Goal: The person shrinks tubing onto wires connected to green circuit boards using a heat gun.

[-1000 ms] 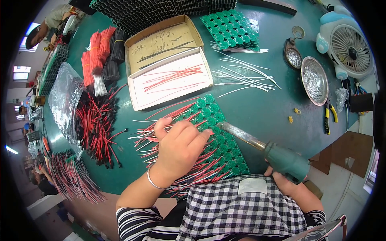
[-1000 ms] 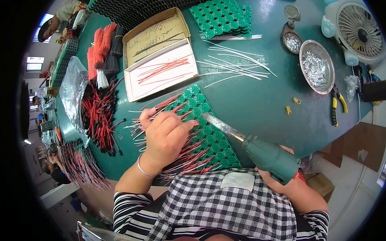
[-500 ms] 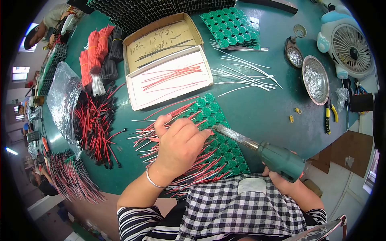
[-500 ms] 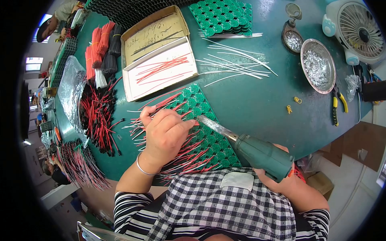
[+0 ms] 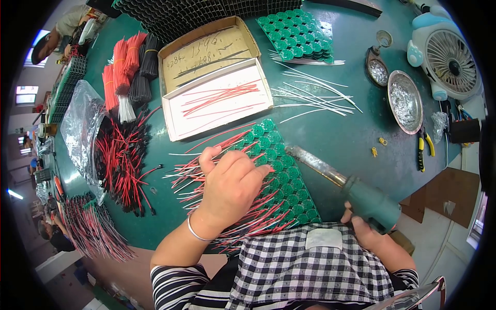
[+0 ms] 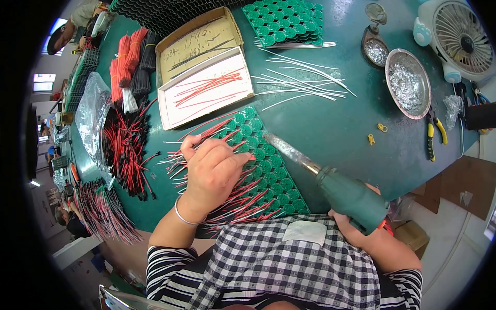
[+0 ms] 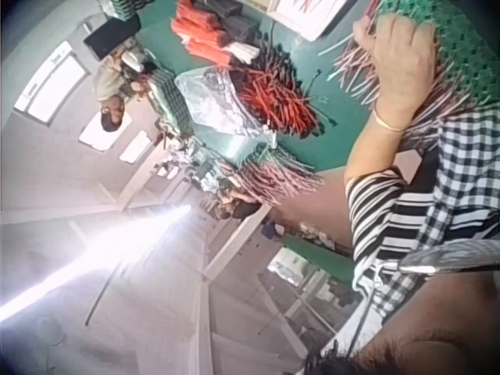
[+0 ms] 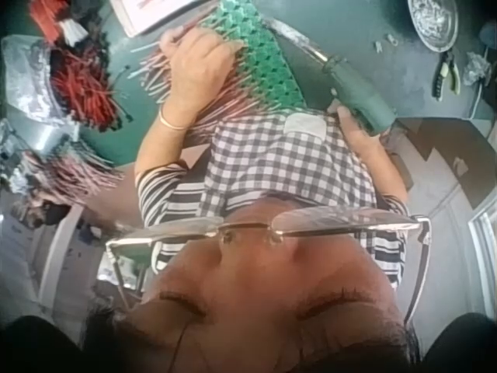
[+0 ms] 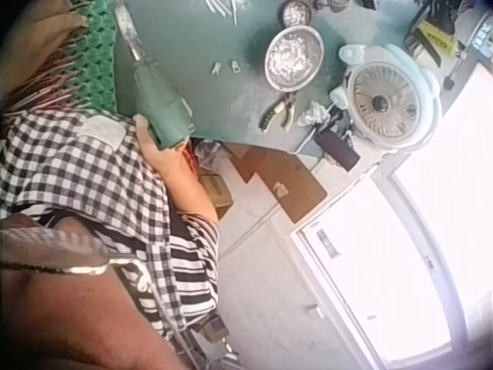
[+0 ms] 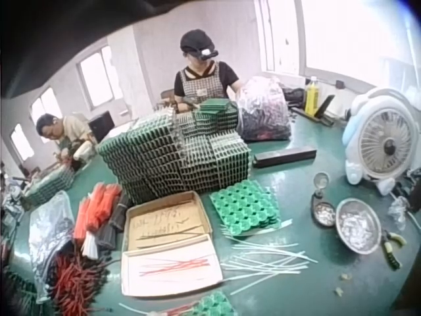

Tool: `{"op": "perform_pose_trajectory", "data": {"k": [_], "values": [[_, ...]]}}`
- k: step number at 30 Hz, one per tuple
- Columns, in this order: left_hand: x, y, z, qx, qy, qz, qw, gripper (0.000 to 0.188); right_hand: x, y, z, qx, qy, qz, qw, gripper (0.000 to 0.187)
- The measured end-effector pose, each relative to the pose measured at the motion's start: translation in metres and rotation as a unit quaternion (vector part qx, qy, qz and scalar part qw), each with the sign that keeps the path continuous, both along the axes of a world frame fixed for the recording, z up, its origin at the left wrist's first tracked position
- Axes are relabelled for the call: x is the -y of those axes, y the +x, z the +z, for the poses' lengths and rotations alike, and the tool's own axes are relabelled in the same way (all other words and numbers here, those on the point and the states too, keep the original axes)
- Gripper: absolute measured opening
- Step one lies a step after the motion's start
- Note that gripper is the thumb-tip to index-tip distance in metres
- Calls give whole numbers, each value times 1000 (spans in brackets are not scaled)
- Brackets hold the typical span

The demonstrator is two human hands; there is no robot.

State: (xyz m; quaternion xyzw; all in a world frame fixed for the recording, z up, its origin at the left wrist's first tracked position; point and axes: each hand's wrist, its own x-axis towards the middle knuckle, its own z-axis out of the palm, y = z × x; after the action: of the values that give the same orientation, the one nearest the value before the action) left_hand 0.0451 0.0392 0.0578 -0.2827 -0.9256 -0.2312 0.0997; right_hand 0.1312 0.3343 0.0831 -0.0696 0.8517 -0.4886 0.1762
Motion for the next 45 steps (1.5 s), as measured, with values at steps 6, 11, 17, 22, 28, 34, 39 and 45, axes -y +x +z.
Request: {"op": "perform_pose_trajectory", "data": {"k": [6, 11, 17, 22, 28, 34, 39, 45], "values": [[0, -1, 1, -8, -13, -5, 1000, 19, 0, 10, -4, -30, -55, -100, 993, 12], [2, -2, -3, -12, -21, -6, 1000, 16, -4, 16, -8, -34, -63, -100, 992, 13], [-7, 10, 3, -25, -3, 23, 999, 13, -7, 20, -4, 6, -98, -88, 991, 20], [-9, 20, -1, -42, -27, 24, 998, 13, -11, 15, -4, -24, -30, 10, 999, 27], [-9, 19, -3, -34, -26, 14, 999, 15, -4, 13, -8, -23, -39, 4, 999, 28], [-9, 18, -5, -37, -22, 12, 999, 15, 0, 8, -11, -61, -21, 9, 998, 19], [-10, 17, -4, -32, -19, 12, 999, 15, 5, 2, -7, -106, -1, 9, 994, 11], [-10, 16, -4, -37, -16, 9, 999, 15, -5, 16, -10, -50, -31, -26, 998, 18]]}}
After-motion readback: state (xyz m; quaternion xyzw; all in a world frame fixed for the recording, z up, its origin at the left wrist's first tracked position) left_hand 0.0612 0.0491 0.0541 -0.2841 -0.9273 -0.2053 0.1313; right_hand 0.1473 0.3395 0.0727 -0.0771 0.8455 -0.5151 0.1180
